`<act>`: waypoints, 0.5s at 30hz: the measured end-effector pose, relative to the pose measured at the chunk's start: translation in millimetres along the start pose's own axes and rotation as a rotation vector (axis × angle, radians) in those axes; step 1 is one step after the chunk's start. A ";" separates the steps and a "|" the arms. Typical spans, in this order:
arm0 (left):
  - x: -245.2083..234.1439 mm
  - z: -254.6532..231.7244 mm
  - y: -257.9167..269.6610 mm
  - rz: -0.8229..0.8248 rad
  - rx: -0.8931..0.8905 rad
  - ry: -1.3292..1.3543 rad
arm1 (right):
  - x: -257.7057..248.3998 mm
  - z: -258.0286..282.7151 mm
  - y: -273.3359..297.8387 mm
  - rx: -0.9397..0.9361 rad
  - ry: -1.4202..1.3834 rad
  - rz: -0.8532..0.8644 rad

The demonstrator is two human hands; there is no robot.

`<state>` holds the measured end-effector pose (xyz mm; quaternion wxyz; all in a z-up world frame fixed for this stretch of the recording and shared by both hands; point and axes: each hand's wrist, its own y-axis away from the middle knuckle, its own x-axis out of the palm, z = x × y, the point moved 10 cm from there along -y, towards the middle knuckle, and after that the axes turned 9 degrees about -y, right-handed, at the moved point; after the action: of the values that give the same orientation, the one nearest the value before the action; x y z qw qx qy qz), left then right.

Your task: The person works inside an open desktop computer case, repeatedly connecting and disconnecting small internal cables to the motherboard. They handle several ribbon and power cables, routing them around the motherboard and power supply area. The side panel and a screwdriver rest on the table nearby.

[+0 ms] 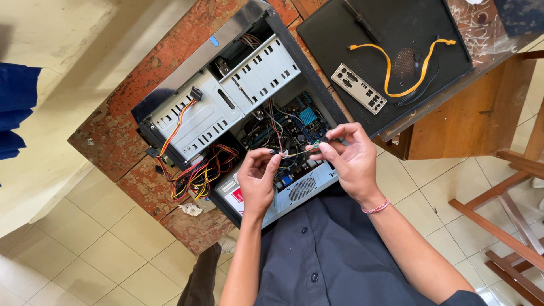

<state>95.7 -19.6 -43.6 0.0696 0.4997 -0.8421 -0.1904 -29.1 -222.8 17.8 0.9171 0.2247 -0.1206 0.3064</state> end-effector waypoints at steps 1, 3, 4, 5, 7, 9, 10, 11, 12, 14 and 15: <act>1.8 -2.2 -0.8 0.028 -0.003 -0.012 | -1.4 -1.7 -1.0 0.012 -0.009 -0.008; 3.3 -16.0 1.0 0.054 0.019 -0.039 | -3.7 -5.8 -2.7 0.000 -0.009 -0.001; 4.8 -23.3 3.0 0.079 0.038 -0.067 | -4.6 -7.8 -2.7 -0.010 -0.010 0.005; 4.1 -26.1 5.1 0.077 0.039 -0.065 | -6.9 -11.0 -2.8 -0.011 -0.010 0.008; 7.9 -35.2 11.8 0.105 0.089 -0.137 | -13.2 -15.0 -1.6 -0.024 0.009 0.011; 5.8 -43.1 14.0 0.116 0.179 -0.231 | -16.1 -19.4 -0.6 -0.024 0.028 0.025; 6.2 -51.1 16.9 0.128 0.272 -0.331 | -16.4 -21.6 0.0 -0.026 0.041 0.039; 5.2 -50.8 18.5 0.122 0.275 -0.329 | -18.0 -22.9 2.6 -0.028 0.042 0.046; 5.1 -54.0 21.1 0.113 0.317 -0.376 | -17.7 -25.5 5.1 -0.017 0.095 0.070; 2.8 -54.7 24.3 0.100 0.354 -0.421 | -15.6 -24.0 9.0 -0.003 0.151 0.098; 1.2 -56.2 26.6 0.087 0.397 -0.462 | -10.1 -17.7 11.2 -0.031 0.230 0.134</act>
<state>90.7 -23.4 18.2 -0.2147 0.4103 -0.8771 -0.1276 -42.5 -211.4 2.5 0.9057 0.1652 -0.0340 0.3888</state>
